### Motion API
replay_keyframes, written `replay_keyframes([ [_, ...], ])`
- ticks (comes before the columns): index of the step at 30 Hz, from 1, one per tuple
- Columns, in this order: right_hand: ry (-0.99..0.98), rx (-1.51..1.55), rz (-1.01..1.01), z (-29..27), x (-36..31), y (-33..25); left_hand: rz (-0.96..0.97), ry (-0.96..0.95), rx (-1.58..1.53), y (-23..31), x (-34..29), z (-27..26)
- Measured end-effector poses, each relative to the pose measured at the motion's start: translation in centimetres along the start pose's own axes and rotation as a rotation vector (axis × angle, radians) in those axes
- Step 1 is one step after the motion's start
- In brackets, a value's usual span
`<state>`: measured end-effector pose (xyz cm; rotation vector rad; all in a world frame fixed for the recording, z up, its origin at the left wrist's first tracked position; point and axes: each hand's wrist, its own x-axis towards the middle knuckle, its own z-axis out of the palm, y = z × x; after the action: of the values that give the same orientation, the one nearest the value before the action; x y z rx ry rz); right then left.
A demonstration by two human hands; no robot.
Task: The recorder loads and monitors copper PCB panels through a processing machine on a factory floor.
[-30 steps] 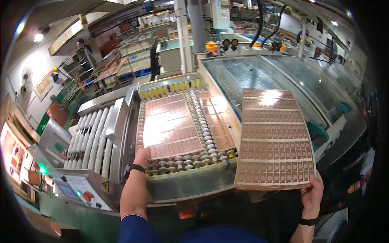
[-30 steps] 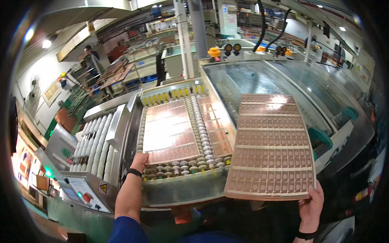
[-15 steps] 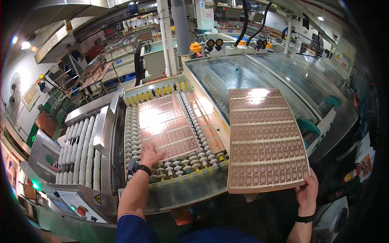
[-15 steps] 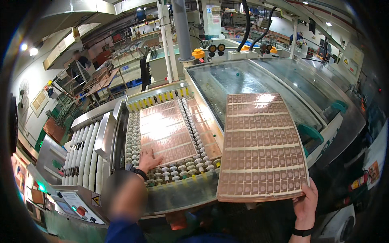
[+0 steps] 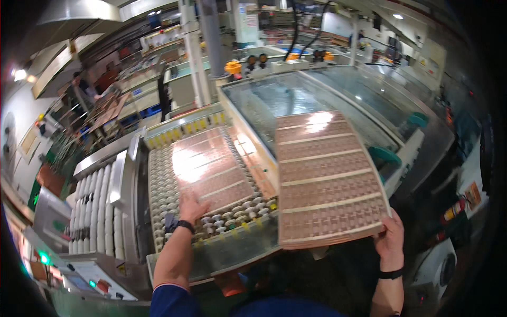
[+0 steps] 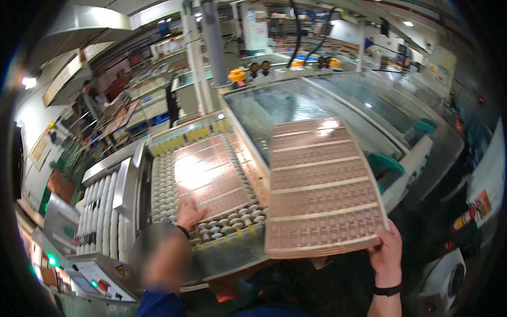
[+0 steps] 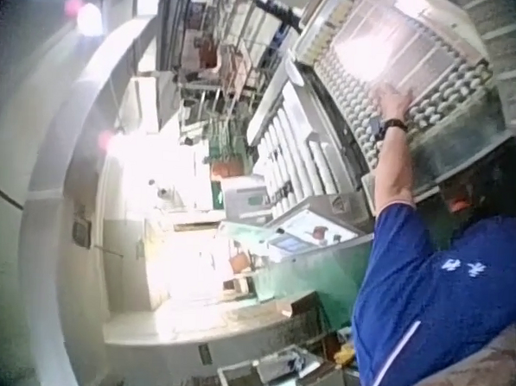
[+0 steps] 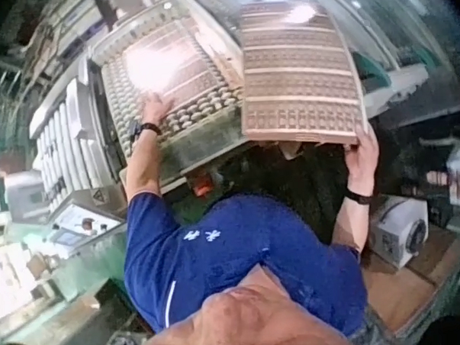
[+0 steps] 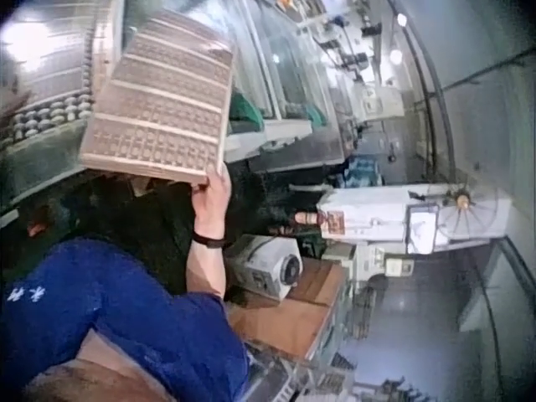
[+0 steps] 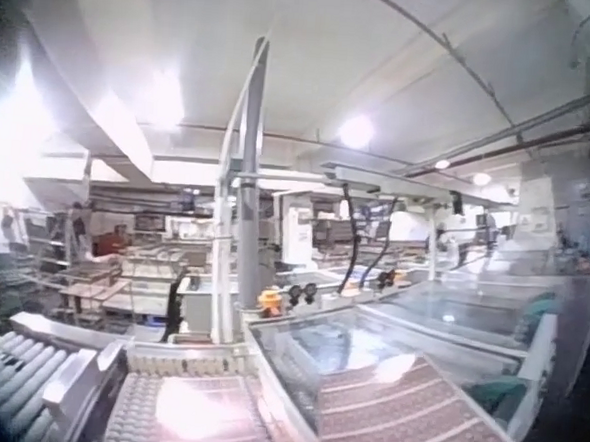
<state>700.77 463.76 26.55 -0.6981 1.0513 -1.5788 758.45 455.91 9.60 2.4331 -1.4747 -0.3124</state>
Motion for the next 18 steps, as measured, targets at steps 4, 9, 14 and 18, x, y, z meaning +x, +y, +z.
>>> replay_keyframes([
  [4,-0.098,-0.012,0.038,-1.1,1.6,1.1,0.061,-0.156,0.067,1.3,-0.6,-1.9],
  [9,-0.122,0.066,0.084,-1.1,1.1,1.1,0.151,0.008,-0.61,7.1,-4.2,-0.7],
  [14,-0.155,0.183,0.141,-1.3,0.2,0.9,0.138,-0.572,-1.414,19.2,-17.0,-3.9],
  [18,-0.243,0.213,0.142,-2.0,-0.3,1.2,0.223,-0.545,-1.172,21.5,-18.2,-4.3],
])
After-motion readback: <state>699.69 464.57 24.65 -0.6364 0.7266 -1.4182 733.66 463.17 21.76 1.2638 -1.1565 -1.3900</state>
